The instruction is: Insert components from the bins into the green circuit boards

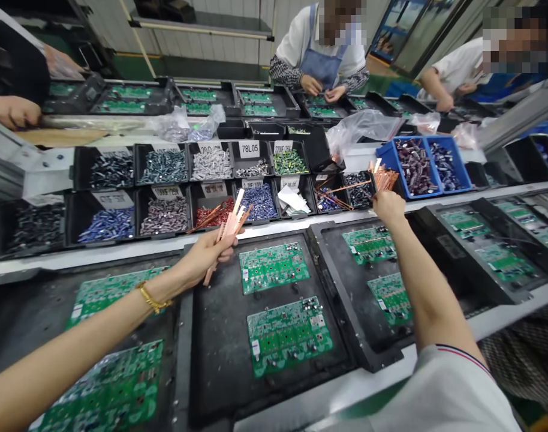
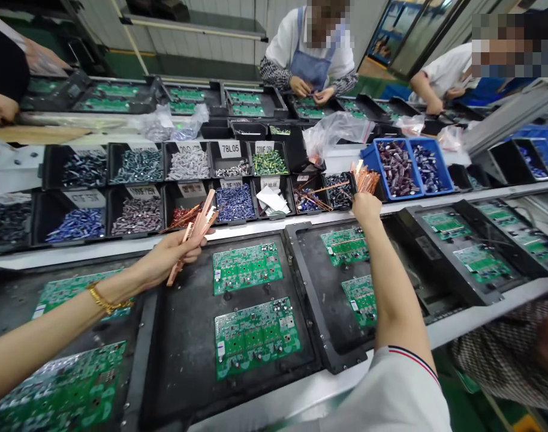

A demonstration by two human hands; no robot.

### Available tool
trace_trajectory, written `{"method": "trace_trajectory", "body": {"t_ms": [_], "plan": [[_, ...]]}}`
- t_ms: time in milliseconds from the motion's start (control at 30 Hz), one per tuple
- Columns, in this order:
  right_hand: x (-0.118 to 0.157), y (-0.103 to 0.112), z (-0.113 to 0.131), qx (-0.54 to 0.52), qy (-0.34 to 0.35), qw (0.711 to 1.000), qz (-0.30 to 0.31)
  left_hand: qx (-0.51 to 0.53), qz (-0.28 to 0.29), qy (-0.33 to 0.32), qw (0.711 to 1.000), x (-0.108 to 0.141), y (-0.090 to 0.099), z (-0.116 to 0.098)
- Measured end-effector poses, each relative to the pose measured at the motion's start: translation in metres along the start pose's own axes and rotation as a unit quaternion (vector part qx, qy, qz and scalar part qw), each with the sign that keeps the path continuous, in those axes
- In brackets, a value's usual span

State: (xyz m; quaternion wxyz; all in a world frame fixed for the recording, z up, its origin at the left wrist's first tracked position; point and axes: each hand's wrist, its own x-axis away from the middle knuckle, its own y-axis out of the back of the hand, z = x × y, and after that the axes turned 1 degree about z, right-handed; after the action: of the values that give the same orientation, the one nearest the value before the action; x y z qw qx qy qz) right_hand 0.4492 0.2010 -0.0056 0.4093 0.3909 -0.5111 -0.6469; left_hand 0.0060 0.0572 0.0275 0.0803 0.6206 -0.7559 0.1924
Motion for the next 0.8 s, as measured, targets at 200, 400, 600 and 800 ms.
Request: {"method": "trace_trajectory", "body": {"t_ms": [200,400,600,800], "plan": [[0.010,0.010,-0.003,-0.180,-0.060,0.974,-0.122,0.028,-0.043,-0.013,0.999,0.000,0.018,-0.007],[0.039,0.037,0.002,-0.445,-0.084,0.872,-0.186,0.057,0.018,0.096,0.994,0.084,0.001,0.010],[0.078,0.049,0.050,-0.600,-0.014,0.798,-0.061,0.091,0.184,0.209,0.956,0.195,-0.031,0.059],[0.144,0.027,0.118,-0.583,0.120,0.777,0.206,0.036,0.245,0.133,0.960,0.237,-0.020,0.082]]}}
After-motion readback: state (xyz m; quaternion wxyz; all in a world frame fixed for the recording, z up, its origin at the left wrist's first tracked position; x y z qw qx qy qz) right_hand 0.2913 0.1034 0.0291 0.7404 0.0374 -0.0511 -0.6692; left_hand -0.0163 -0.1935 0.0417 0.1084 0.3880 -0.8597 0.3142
